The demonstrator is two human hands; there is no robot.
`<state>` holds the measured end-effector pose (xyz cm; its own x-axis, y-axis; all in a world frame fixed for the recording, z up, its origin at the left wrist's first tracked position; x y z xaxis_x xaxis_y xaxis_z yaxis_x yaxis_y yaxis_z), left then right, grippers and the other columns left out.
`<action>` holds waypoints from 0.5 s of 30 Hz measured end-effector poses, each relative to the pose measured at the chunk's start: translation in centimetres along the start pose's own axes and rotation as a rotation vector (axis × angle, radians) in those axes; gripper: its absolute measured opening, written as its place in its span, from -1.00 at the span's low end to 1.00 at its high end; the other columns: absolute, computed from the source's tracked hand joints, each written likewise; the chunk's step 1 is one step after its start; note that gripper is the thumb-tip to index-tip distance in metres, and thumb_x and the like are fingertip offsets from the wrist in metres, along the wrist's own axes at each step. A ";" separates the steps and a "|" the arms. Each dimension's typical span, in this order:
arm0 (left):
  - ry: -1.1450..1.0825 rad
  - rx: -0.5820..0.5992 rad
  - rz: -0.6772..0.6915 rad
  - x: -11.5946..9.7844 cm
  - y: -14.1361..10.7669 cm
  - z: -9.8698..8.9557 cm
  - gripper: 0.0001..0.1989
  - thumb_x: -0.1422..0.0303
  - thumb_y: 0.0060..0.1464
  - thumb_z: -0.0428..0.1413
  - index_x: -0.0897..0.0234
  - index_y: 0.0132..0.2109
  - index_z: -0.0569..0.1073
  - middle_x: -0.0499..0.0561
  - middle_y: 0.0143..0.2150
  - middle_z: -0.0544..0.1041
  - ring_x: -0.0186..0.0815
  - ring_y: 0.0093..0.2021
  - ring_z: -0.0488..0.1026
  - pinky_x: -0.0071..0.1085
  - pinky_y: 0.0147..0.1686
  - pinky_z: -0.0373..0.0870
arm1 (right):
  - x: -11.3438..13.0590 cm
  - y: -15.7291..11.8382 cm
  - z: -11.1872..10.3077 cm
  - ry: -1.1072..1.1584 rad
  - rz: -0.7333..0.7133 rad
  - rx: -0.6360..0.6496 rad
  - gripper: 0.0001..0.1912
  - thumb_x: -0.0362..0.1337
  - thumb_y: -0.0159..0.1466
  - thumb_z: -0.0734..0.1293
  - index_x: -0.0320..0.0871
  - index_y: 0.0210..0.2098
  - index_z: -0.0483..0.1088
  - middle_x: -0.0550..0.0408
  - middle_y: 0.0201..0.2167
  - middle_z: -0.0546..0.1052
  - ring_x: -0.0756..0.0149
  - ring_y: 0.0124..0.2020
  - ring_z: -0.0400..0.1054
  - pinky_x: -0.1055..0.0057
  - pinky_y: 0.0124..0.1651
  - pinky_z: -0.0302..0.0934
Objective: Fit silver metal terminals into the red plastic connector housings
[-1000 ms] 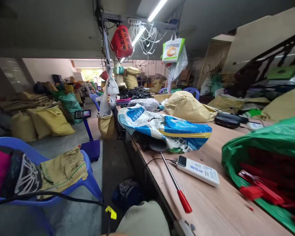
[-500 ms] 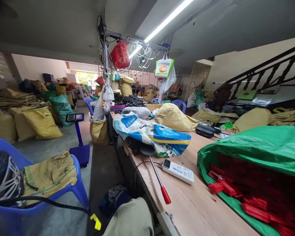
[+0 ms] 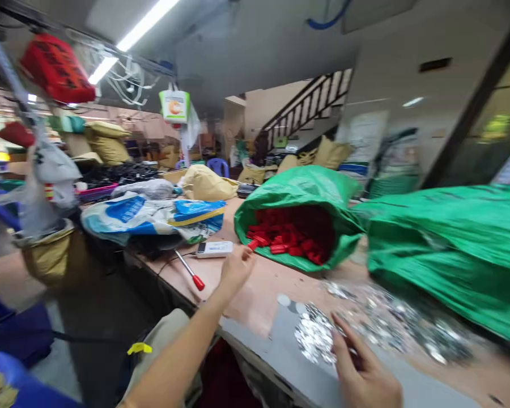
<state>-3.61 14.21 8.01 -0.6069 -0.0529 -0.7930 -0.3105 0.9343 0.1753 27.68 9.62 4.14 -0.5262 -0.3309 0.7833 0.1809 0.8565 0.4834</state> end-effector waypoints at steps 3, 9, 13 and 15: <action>0.027 -0.116 -0.036 -0.1 4.7 0.5 -0.56 0.38 0.20 0.21 0.33 0.20 0.38 0.26 0.25 0.37 0.01 0.29 0.29 0.02 0.27 0.26 | -0.6 0.1 -0.6 0.075 0.082 0.021 -0.40 0.11 0.18 0.37 -0.18 0.03 0.61 0.06 -0.49 0.57 0.24 -0.57 0.41 0.42 -0.54 0.28; -0.104 -0.094 -0.109 1.6 8.1 1.7 -0.67 0.26 0.27 0.16 0.30 0.11 0.45 0.15 0.16 0.45 -0.10 0.14 0.44 0.00 0.12 0.43 | -0.3 0.3 -1.7 0.196 0.144 0.006 -0.34 0.11 0.22 0.35 -0.28 0.08 0.57 0.14 -0.55 0.36 0.37 -0.63 0.12 0.43 -0.61 0.07; -0.336 -0.020 -0.136 1.9 7.0 2.5 -0.66 0.29 0.27 0.15 0.32 0.13 0.41 0.12 0.03 0.52 -0.21 -0.04 0.53 -0.15 -0.01 0.52 | -1.4 0.5 -4.2 0.170 0.189 -0.108 -0.37 0.11 0.26 0.34 -0.27 0.08 0.56 0.25 -0.63 0.13 0.39 -0.63 -0.03 0.44 -0.61 -0.11; -0.488 0.062 -0.155 1.6 4.9 3.6 -0.61 0.36 0.29 0.11 0.26 0.22 0.31 0.10 -0.04 0.56 -0.32 -0.15 0.56 -0.27 -0.03 0.52 | -2.3 0.8 -5.3 0.142 0.217 -0.174 -0.40 0.10 0.32 0.29 -0.27 0.06 0.55 0.29 -0.67 0.07 0.39 -0.66 -0.08 0.44 -0.61 -0.17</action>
<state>-3.51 19.96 5.47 -0.1402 -0.0354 -0.9895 -0.3164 0.9486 0.0109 33.44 8.91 4.83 -0.3408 -0.2105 0.9163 0.4221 0.8366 0.3491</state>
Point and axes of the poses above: each hand's wrist, its own y-axis towards the middle knuckle, its own z-axis out of the palm, x = y × z, the point moved 8 cm from there along y, towards the middle knuckle
